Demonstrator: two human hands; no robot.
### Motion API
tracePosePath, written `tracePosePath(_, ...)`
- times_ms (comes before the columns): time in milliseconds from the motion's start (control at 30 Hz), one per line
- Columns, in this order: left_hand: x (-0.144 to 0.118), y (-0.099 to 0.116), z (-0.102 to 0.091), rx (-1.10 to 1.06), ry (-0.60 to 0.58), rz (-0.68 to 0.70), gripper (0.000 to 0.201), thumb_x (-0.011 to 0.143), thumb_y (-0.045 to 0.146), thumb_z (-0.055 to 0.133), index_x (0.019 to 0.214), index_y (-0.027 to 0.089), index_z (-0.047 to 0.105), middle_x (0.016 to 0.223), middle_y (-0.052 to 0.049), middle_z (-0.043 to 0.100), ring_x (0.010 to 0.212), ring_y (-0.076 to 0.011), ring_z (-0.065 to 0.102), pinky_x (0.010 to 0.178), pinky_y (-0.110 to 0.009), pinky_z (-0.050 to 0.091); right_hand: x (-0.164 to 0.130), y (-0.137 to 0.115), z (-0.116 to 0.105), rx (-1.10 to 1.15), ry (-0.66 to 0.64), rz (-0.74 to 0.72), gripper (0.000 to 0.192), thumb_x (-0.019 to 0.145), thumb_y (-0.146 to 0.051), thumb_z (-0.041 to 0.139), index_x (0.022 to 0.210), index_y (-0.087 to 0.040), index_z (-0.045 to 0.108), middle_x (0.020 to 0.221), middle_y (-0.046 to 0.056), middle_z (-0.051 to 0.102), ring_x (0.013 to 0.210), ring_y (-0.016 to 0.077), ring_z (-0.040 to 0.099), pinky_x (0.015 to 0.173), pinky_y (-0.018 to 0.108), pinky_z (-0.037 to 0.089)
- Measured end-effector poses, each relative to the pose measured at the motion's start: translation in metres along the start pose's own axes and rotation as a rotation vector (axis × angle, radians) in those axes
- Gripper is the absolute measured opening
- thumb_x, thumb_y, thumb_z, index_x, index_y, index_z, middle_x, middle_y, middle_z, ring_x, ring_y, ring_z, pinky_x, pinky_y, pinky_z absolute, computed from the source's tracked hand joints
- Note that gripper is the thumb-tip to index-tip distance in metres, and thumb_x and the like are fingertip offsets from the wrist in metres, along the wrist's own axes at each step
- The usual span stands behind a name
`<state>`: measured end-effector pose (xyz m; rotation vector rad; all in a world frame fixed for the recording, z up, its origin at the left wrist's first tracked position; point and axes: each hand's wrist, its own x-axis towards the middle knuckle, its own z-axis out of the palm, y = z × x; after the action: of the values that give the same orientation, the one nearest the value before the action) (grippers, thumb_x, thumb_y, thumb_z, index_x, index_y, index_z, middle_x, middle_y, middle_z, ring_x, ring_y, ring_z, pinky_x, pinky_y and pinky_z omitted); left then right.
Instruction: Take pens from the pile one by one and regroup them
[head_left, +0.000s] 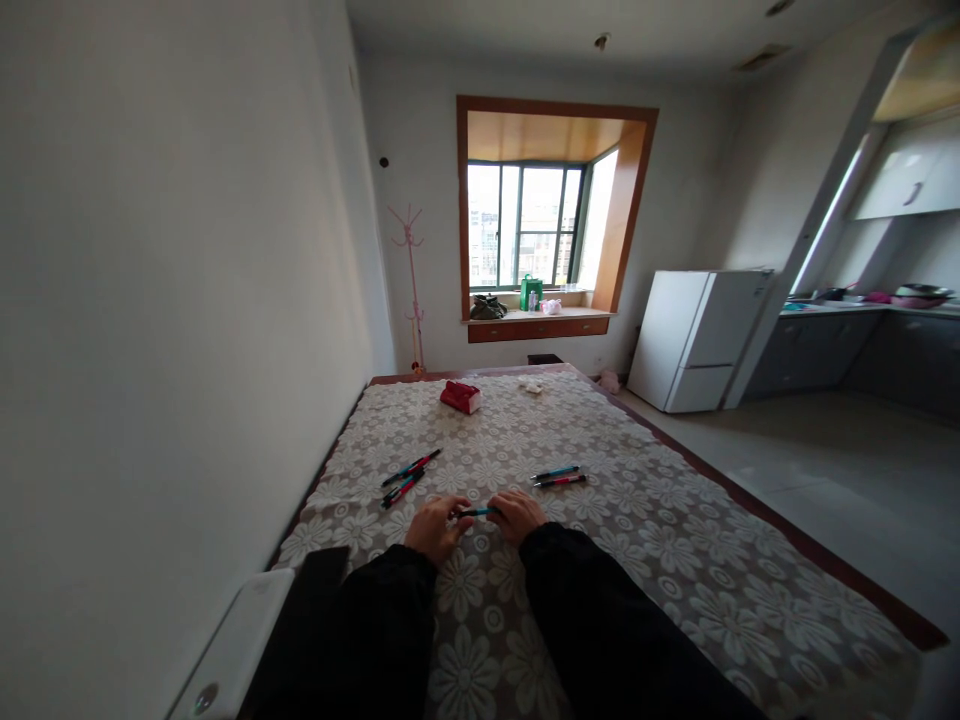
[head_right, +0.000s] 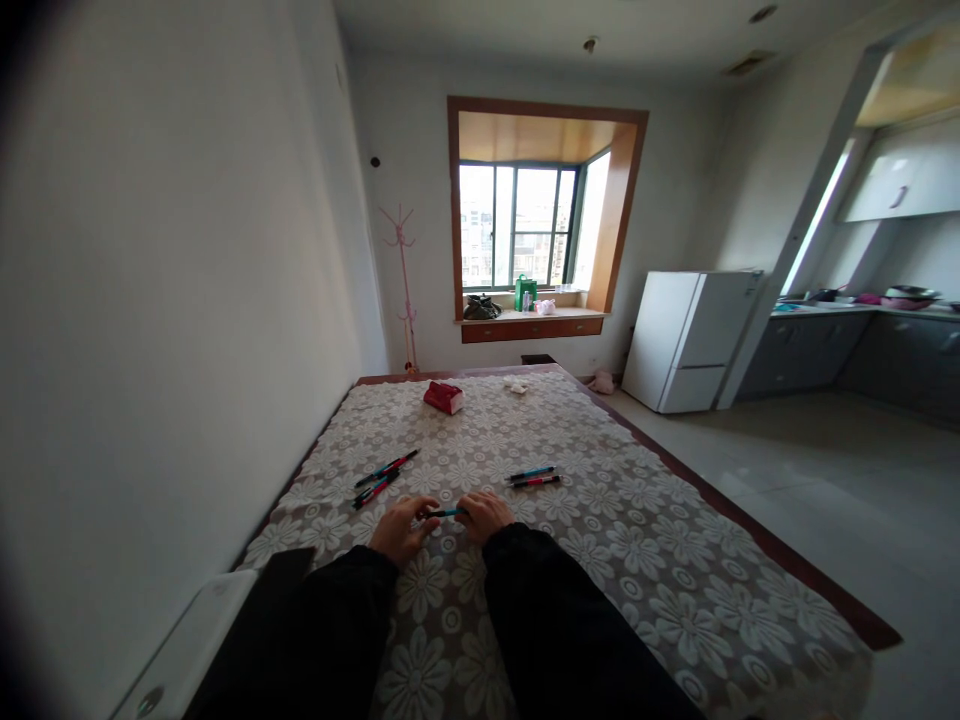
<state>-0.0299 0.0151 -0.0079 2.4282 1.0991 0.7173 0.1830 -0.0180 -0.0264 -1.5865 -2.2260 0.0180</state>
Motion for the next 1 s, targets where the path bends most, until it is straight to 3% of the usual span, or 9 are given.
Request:
tracePosePath(100, 0.0005, -0.0035, 0.0012, 0.003, 0.026, -0.033, 0.016, 0.081, 0.033, 0.058, 0.091, 0.022, 0.065, 0.081, -0.003, 0.066, 0.077, -0.0161, 0.058, 0.075, -0.027, 0.041, -0.0011, 0.0017, 0.0026, 0.036, 0.007, 0.018, 0.015, 0.089, -0.032, 0.052, 0.092, -0.022, 0.063, 0.089, 0.003, 0.067, 0.084, 0.0175, 0.058, 0.077, 0.027, 0.039)
tracePosePath(233, 0.0008, -0.0051, 0.0007, 0.04, 0.041, -0.1, 0.036, 0.092, 0.04, 0.038, 0.081, 0.022, 0.067, 0.072, -0.004, 0.063, 0.073, -0.0162, 0.058, 0.072, -0.027, 0.04, -0.0019, 0.0012, 0.0034, 0.026, 0.033, -0.005, 0.016, 0.089, -0.032, 0.051, 0.092, -0.021, 0.063, 0.088, 0.004, 0.066, 0.085, 0.0184, 0.058, 0.078, 0.028, 0.039)
tracePosePath(333, 0.0008, -0.0039, 0.0003, 0.015, 0.041, -0.102, 0.027, 0.085, 0.043, 0.052, 0.095, 0.023, 0.066, 0.082, -0.004, 0.066, 0.077, -0.0167, 0.058, 0.075, -0.028, 0.041, -0.002, 0.001, 0.0033, 0.019, 0.053, 0.004, 0.016, 0.089, -0.032, 0.052, 0.091, -0.021, 0.063, 0.087, 0.003, 0.066, 0.084, 0.0182, 0.058, 0.077, 0.028, 0.039)
tracePosePath(400, 0.0007, -0.0027, 0.0004, 0.04, 0.04, -0.099, 0.024, 0.081, 0.041, 0.059, 0.092, 0.022, 0.067, 0.085, -0.004, 0.067, 0.083, -0.0183, 0.058, 0.078, -0.029, 0.041, -0.0018, 0.0012, 0.0033, 0.02, 0.063, -0.007, 0.015, 0.089, -0.032, 0.052, 0.09, -0.021, 0.063, 0.087, 0.003, 0.065, 0.085, 0.0181, 0.057, 0.077, 0.028, 0.039)
tracePosePath(567, 0.0014, -0.0028, -0.0001, 0.092, 0.079, -0.052, 0.037, 0.091, 0.042, 0.04, 0.077, 0.022, 0.068, 0.083, -0.005, 0.067, 0.09, -0.0209, 0.057, 0.082, -0.033, 0.039, -0.0015, 0.002, 0.0039, 0.027, 0.075, -0.023, 0.012, 0.088, -0.031, 0.055, 0.088, -0.021, 0.062, 0.087, 0.003, 0.065, 0.085, 0.0181, 0.056, 0.078, 0.029, 0.038)
tracePosePath(667, 0.002, -0.0049, -0.0008, 0.055, 0.126, -0.052, 0.028, 0.084, 0.045, 0.051, 0.087, 0.022, 0.068, 0.089, -0.005, 0.068, 0.091, -0.0214, 0.058, 0.081, -0.032, 0.04, -0.002, 0.0025, 0.0041, 0.036, 0.073, -0.003, 0.011, 0.088, -0.03, 0.055, 0.089, -0.022, 0.062, 0.087, 0.003, 0.065, 0.086, 0.0179, 0.056, 0.078, 0.028, 0.038)
tracePosePath(733, 0.0022, -0.0062, -0.0009, 0.059, 0.118, -0.055, 0.026, 0.083, 0.044, 0.054, 0.08, 0.022, 0.068, 0.087, -0.004, 0.068, 0.09, -0.0214, 0.058, 0.08, -0.032, 0.04, -0.0022, 0.003, 0.0041, 0.038, 0.068, 0.004, 0.011, 0.088, -0.03, 0.055, 0.09, -0.022, 0.062, 0.087, 0.003, 0.065, 0.085, 0.0178, 0.056, 0.078, 0.028, 0.038)
tracePosePath(833, 0.0021, -0.0069, -0.0013, 0.058, 0.097, -0.062, 0.042, 0.091, 0.042, 0.04, 0.065, 0.022, 0.066, 0.08, -0.005, 0.067, 0.086, -0.02, 0.058, 0.078, -0.031, 0.04, -0.002, 0.0035, 0.004, 0.043, 0.054, -0.001, 0.013, 0.088, -0.031, 0.055, 0.09, -0.022, 0.063, 0.088, 0.003, 0.065, 0.085, 0.0176, 0.056, 0.078, 0.028, 0.038)
tracePosePath(1000, 0.0018, -0.0061, -0.0023, 0.045, 0.14, -0.012, 0.03, 0.086, 0.046, 0.05, 0.081, 0.022, 0.068, 0.09, -0.005, 0.068, 0.093, -0.0206, 0.057, 0.083, -0.032, 0.04, -0.0019, 0.0031, 0.0035, 0.053, 0.045, 0.008, 0.013, 0.087, -0.031, 0.056, 0.091, -0.022, 0.064, 0.088, 0.003, 0.065, 0.086, 0.0176, 0.056, 0.078, 0.028, 0.038)
